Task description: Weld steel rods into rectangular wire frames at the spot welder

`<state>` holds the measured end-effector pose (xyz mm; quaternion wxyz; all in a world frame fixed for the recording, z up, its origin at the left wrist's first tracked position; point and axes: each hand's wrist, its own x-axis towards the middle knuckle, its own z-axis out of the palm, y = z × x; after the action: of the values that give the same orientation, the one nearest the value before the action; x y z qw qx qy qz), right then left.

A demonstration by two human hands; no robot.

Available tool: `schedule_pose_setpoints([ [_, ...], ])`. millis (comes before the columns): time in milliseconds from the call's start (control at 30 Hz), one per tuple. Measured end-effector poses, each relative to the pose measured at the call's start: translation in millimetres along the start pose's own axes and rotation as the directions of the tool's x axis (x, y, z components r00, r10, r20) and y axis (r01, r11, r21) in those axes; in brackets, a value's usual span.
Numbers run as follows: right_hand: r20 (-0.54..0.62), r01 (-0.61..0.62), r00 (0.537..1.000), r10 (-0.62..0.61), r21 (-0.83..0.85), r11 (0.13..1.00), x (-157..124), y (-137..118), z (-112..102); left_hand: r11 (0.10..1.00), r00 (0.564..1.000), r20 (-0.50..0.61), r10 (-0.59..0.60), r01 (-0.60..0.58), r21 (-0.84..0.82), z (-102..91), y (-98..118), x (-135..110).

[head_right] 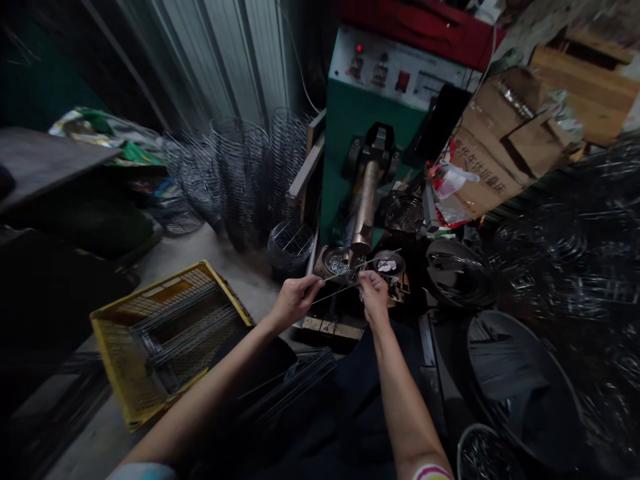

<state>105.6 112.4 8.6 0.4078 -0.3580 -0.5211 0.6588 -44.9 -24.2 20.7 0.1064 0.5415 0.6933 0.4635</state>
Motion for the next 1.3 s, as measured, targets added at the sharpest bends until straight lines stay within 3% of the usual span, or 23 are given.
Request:
schedule_pose_setpoints([
  [267, 0.027, -0.009, 1.000, 0.010, -0.049, 0.999, 5.9, -0.6, -2.2, 0.999, 0.999, 0.022, -0.024, 0.025, -0.025, 0.9, -2.7, 4.7],
  [433, 0.093, -0.029, 0.995, 0.043, -0.150, 0.988, 0.0, -4.5, -20.2, 0.999, 0.999, 0.034, -0.031, 0.033, -0.044, -1.3, -3.1, 5.2],
  [600, 0.083, -0.072, 0.991, 0.108, -0.352, 0.933, -36.6, -1.7, -55.1, 0.999, 1.000, 0.020, 0.005, -0.006, 0.037, 2.1, -3.0, 11.2],
  [733, 0.161, -0.139, 0.955, 0.250, -0.501, 0.854, -77.6, 21.0, -71.8, 0.949, 0.990, 0.095, 0.106, -0.129, 0.286, 0.3, 5.7, 1.4],
  [833, 0.298, -0.085, 0.892, 0.341, -0.628, 0.773, -101.3, 46.5, -72.8, 0.902, 0.981, 0.177, 0.080, -0.146, 0.406, -21.9, 5.6, -25.3],
  [933, 0.471, 0.081, 0.785, 0.402, -0.722, 0.687, -118.6, 70.9, -66.7, 0.852, 0.985, 0.168, -0.028, -0.064, 0.520, -65.5, -8.4, -75.7],
  [967, 0.514, 0.137, 0.744, 0.427, -0.743, 0.655, -123.5, 77.5, -63.9, 0.844, 0.991, 0.109, -0.072, 0.002, 0.536, -83.5, -16.0, -97.0],
  [1033, 0.554, 0.217, 0.681, 0.478, -0.777, 0.591, -131.2, 87.6, -57.7, 0.859, 0.978, -0.124, -0.166, 0.205, 0.469, -121.0, -36.0, -141.1],
  [1067, 0.563, 0.246, 0.660, 0.497, -0.787, 0.566, -133.9, 91.1, -54.1, 0.872, 0.932, -0.285, -0.223, 0.321, 0.370, -139.1, -48.7, -161.7],
  [1100, 0.572, 0.273, 0.644, 0.508, -0.792, 0.546, -135.8, 93.8, -50.2, 0.880, 0.835, -0.464, -0.295, 0.426, 0.208, -155.8, -63.1, -180.4],
  [1133, 0.582, 0.300, 0.632, 0.512, -0.793, 0.531, -137.0, 95.9, -45.8, 0.876, 0.694, -0.610, -0.382, 0.482, 0.000, -170.6, -78.7, -196.6],
  [1167, 0.593, 0.324, 0.621, 0.512, -0.789, 0.522, -137.8, 97.4, -41.1, 0.853, 0.520, -0.719, -0.461, 0.482, -0.198, -183.1, -95.1, -210.3],
  [1233, 0.622, 0.364, 0.591, 0.514, -0.774, 0.518, -139.1, 99.8, -31.6, 0.809, 0.298, -0.791, -0.535, 0.451, -0.377, -200.8, -127.7, -230.4],
  [1300, 0.642, 0.389, 0.561, 0.523, -0.762, 0.518, -141.6, 102.4, -23.9, 0.771, 0.159, -0.802, -0.576, 0.432, -0.468, -210.6, -157.0, -243.3],
])
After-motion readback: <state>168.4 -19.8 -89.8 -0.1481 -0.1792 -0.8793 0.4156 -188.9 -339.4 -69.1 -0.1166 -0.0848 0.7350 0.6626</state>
